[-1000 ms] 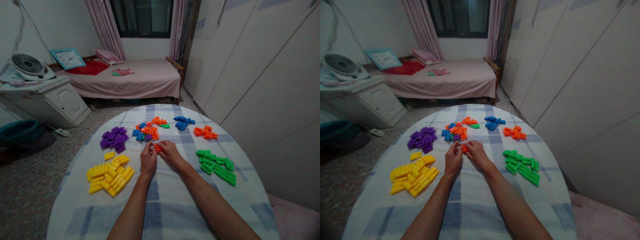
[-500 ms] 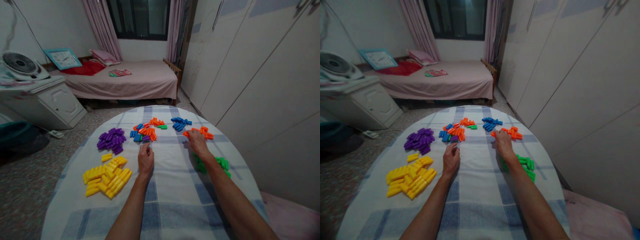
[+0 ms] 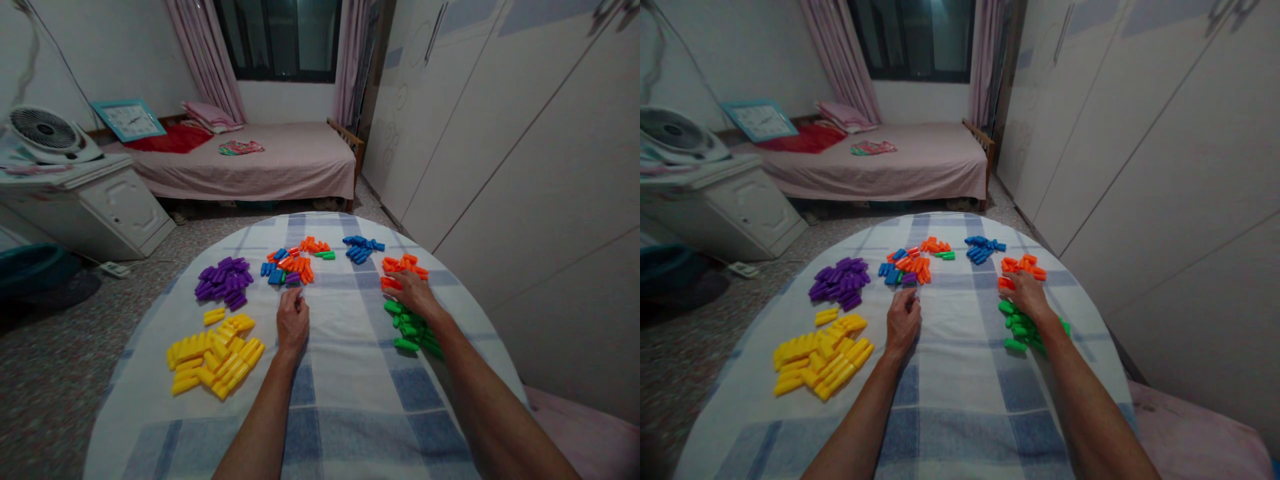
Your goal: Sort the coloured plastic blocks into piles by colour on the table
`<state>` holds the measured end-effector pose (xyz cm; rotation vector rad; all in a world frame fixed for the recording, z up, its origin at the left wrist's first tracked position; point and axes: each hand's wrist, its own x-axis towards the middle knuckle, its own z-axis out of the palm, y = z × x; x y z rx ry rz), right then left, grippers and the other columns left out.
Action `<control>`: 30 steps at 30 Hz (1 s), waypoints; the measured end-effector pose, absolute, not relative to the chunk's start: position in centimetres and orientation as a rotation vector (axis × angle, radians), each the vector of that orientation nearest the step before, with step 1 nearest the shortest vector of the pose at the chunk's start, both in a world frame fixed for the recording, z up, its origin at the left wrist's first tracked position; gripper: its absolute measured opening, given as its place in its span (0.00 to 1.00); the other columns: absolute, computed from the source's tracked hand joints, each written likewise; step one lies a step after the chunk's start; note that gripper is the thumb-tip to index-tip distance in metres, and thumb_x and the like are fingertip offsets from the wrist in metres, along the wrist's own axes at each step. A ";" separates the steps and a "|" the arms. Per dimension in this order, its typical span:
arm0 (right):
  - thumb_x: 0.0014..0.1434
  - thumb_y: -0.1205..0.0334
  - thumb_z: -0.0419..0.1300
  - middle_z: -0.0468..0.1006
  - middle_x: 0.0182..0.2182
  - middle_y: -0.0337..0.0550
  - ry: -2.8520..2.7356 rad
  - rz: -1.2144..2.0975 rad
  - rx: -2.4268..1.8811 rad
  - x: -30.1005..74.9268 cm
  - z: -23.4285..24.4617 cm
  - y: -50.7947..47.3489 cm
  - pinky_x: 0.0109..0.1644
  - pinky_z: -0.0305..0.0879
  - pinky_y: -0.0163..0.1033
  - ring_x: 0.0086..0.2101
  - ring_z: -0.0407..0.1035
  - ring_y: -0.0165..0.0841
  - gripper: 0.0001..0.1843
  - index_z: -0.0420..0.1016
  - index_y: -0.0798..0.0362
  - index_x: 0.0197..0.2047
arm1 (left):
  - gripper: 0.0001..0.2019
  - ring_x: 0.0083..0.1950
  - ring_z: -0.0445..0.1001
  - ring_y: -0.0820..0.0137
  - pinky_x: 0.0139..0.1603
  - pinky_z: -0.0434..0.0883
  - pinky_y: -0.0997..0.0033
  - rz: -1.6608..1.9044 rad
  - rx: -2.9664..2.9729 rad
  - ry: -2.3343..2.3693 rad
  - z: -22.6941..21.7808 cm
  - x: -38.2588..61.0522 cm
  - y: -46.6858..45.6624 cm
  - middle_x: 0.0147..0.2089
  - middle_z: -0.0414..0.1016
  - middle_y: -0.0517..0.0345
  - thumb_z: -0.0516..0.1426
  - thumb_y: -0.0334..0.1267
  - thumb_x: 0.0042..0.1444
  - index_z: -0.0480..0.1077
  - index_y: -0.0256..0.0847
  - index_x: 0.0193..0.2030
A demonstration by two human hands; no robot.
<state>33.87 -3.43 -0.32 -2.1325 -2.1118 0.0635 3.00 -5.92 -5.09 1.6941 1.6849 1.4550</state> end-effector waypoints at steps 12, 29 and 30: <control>0.59 0.60 0.58 0.73 0.50 0.53 -2.002 -0.178 -2.118 34.0 -0.6 -3.8 0.52 0.65 0.48 0.50 0.67 0.44 0.18 0.75 0.51 0.52 | 0.14 0.46 0.73 0.66 0.49 0.73 0.63 1.477 1.687 1.667 -5.1 3.0 -6.0 0.46 0.72 0.49 0.51 0.29 0.53 0.72 0.38 0.44; 0.61 0.60 0.55 0.77 0.44 0.49 -2.016 0.310 -1.853 29.3 0.9 -0.8 0.47 0.66 0.36 0.41 0.72 0.34 0.17 0.75 0.56 0.51 | 0.14 0.43 0.74 0.68 0.46 0.73 0.66 1.466 1.654 1.667 -4.9 3.1 -6.1 0.46 0.72 0.50 0.51 0.29 0.52 0.72 0.38 0.43; 0.61 0.60 0.55 0.77 0.45 0.49 -2.044 0.347 -1.867 28.6 0.8 0.1 0.47 0.65 0.36 0.42 0.71 0.34 0.17 0.75 0.56 0.51 | 0.14 0.44 0.73 0.67 0.46 0.73 0.66 1.464 1.656 1.669 -4.9 3.1 -6.1 0.46 0.72 0.50 0.51 0.28 0.52 0.73 0.38 0.43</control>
